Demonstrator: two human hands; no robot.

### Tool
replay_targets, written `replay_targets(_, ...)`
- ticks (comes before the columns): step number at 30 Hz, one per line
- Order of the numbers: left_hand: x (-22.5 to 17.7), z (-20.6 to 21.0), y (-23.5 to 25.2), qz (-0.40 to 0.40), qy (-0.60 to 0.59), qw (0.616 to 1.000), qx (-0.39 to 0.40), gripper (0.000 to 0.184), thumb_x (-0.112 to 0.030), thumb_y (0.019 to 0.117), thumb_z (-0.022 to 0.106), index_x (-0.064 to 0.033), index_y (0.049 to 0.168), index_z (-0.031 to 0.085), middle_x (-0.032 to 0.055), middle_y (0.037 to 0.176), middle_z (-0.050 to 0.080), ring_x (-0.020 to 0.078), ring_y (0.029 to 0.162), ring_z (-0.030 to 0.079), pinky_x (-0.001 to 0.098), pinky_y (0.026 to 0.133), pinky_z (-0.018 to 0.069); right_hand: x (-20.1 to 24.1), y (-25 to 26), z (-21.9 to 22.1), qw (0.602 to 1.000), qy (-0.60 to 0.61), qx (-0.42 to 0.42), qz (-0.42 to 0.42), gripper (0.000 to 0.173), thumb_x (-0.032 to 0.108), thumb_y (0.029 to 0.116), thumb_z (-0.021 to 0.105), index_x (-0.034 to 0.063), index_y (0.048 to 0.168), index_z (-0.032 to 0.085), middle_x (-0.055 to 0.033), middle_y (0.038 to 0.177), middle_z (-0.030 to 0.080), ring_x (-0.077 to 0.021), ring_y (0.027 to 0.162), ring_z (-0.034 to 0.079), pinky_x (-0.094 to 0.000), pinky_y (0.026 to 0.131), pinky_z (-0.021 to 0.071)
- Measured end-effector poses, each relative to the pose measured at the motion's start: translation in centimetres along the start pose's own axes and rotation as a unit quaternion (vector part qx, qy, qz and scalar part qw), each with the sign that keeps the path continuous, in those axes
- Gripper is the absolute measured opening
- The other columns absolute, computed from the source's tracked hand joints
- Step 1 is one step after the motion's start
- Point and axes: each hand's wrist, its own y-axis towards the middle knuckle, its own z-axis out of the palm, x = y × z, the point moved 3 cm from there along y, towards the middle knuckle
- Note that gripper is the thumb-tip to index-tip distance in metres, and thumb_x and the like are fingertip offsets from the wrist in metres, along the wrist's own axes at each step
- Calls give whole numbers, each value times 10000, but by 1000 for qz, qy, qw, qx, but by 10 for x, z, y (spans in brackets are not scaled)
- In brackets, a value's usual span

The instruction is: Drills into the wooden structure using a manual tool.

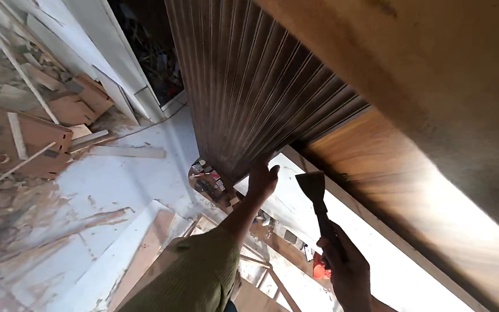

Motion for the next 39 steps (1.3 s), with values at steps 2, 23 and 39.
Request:
replay_targets(2, -7, 6, 11, 14, 18, 1000, 19, 418, -149, 1034, 569, -123, 1451, 573, 131, 1453, 567, 282, 1346, 536, 491, 1126, 428, 3, -4, -1, 999, 33, -11, 18, 416, 136, 964, 636, -29, 1345, 615, -21, 825, 724, -74, 552, 608, -224, 480, 519)
replay_targets(23, -14, 59, -19, -178, -335, 925, -11, 442, -377, 1074, 521, -8, 1317, 538, 158, 1023, 667, 220, 825, 661, 412, 769, 570, 23, 50, 48, 979, -189, 59, -37, 419, 282, 1031, 601, 187, 1439, 619, -44, 768, 687, -132, 528, 598, -351, 516, 548)
replay_targets(39, -34, 50, -8, -135, -169, 975, 43, 428, -293, 1127, 382, 51, 1372, 447, 220, 1074, 650, 281, 885, 686, 448, 824, 574, 61, 40, 74, 968, -242, -3, -75, 362, 170, 1005, 625, 51, 1342, 680, -161, 858, 743, -288, 710, 711, -463, 675, 587)
